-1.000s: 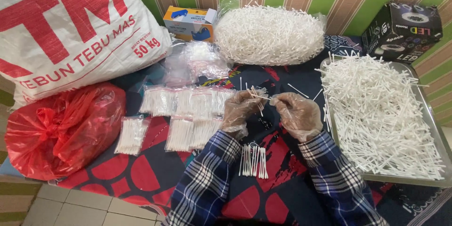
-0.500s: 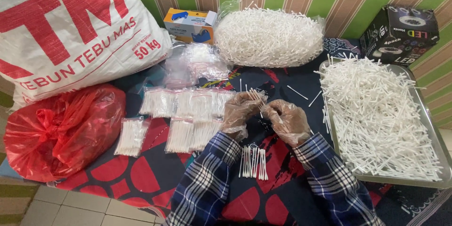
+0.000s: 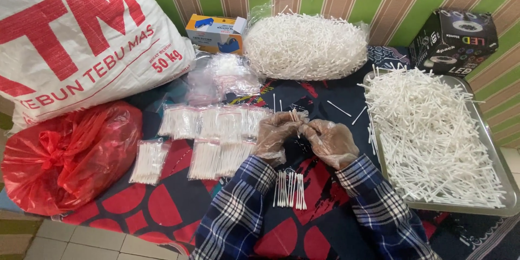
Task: Packing small white plastic sticks into individual plastic bags
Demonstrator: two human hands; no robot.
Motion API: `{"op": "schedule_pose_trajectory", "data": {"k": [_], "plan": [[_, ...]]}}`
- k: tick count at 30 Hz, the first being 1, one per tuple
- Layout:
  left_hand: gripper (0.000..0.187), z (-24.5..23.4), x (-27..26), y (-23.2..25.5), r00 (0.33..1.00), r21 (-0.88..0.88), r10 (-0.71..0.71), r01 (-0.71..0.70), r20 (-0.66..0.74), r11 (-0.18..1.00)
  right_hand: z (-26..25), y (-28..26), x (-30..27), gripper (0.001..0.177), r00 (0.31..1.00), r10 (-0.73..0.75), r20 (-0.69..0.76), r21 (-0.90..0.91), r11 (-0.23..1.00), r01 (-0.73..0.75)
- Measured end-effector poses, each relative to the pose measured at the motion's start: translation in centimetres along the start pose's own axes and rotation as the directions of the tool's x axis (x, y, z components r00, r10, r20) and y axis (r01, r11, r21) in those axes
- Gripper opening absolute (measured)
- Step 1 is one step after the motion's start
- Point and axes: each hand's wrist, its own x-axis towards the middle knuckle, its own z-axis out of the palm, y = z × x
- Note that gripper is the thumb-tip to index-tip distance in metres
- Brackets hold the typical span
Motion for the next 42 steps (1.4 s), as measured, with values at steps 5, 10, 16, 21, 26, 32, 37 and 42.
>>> {"op": "schedule_pose_trajectory", "data": {"k": [5,10,16,21,26,32,37,42], "plan": [[0.035,0.2,0.5,-1.0,0.998,0.033,0.045,-0.047,0.051,0.998,-2.2,-1.3,0.6,0.022,0.924,-0.303,-0.234,-0.073,0.953,0.294],[0.034,1.5,-0.3,-0.7,0.997,0.053,0.066,-0.069,0.045,0.996,-1.7,0.5,0.6,0.013,0.9,-0.383,-0.209,0.18,0.889,0.421],[0.033,2.1,-1.4,0.3,0.994,0.082,0.111,-0.111,0.013,0.99,-2.8,-1.9,0.4,0.01,0.887,-0.383,-0.259,0.221,0.87,0.441],[0.032,0.7,-0.7,0.1,0.986,0.099,0.168,-0.165,-0.02,0.981,-2.5,-1.1,0.1,0.008,0.851,-0.32,-0.417,0.274,0.848,0.454],[0.035,-0.6,1.0,-0.6,0.981,-0.042,0.176,-0.179,-0.078,0.983,-0.1,0.9,0.0,0.011,0.928,-0.22,-0.3,0.066,0.966,0.25],[0.051,-0.5,1.3,-0.8,0.991,0.032,0.133,-0.132,-0.019,0.991,1.0,-0.3,-0.4,0.013,0.973,0.187,-0.135,0.058,0.982,-0.181],[0.045,-0.4,0.8,-0.4,1.0,-0.079,0.027,-0.027,-0.001,0.997,2.2,0.7,-0.5,0.012,0.99,0.073,-0.12,-0.02,0.997,-0.076],[0.038,-0.4,1.0,0.4,0.992,-0.056,0.112,-0.115,-0.06,0.992,0.4,-2.1,-0.8,0.015,0.98,0.139,-0.146,0.156,0.981,-0.116]]}}
